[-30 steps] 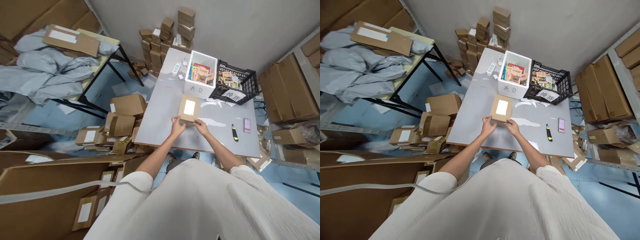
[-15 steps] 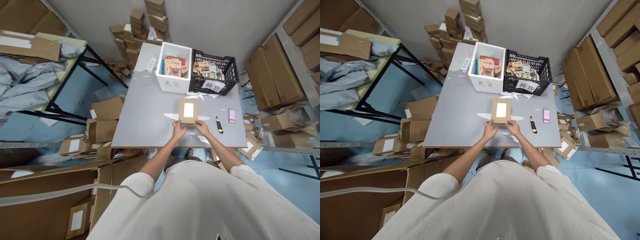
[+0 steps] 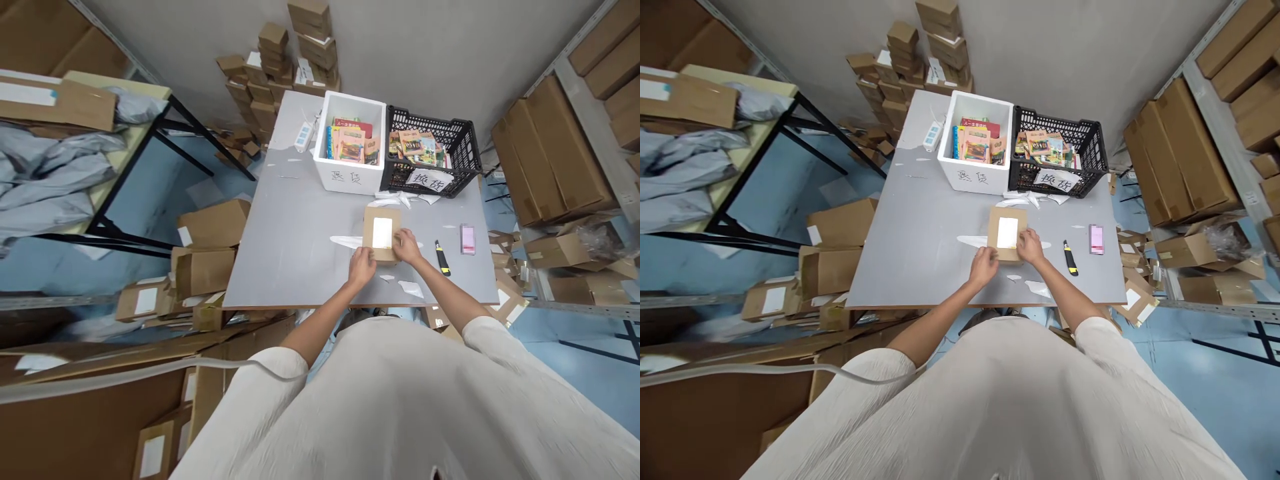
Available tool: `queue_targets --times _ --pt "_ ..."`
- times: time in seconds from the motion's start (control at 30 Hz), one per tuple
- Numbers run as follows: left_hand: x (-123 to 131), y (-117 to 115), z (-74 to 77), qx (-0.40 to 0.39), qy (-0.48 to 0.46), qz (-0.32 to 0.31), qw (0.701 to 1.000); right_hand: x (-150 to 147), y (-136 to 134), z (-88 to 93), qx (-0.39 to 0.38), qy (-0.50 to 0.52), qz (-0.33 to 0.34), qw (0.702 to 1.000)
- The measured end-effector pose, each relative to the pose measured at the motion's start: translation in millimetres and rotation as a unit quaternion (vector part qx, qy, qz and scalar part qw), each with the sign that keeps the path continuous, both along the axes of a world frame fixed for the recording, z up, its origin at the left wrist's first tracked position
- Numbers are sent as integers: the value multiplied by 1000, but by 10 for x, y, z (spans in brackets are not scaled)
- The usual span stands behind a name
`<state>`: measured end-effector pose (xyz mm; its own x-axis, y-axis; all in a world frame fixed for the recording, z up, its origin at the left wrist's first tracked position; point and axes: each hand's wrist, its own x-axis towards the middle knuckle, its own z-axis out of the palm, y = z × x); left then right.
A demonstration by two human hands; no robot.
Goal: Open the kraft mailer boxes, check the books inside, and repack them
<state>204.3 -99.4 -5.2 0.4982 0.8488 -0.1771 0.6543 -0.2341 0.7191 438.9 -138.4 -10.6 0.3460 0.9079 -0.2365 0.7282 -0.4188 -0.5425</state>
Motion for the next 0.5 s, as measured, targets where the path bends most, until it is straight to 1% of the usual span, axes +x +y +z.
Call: queue_targets --times 0.1,0.23,0.4,0.5 --pt "15 29 42 -38 -8 -44 998 64 341 46 -35 -49 29 998" --pt "-28 13 64 -78 6 -67 995 147 697 44 -61 -63 64 994" --pt "-78 -15 57 -117 45 -72 990 278 922 12 -70 -40 78 994" --pt "-51 -51 29 -119 45 -52 990 325 975 -10 -75 -33 97 992"
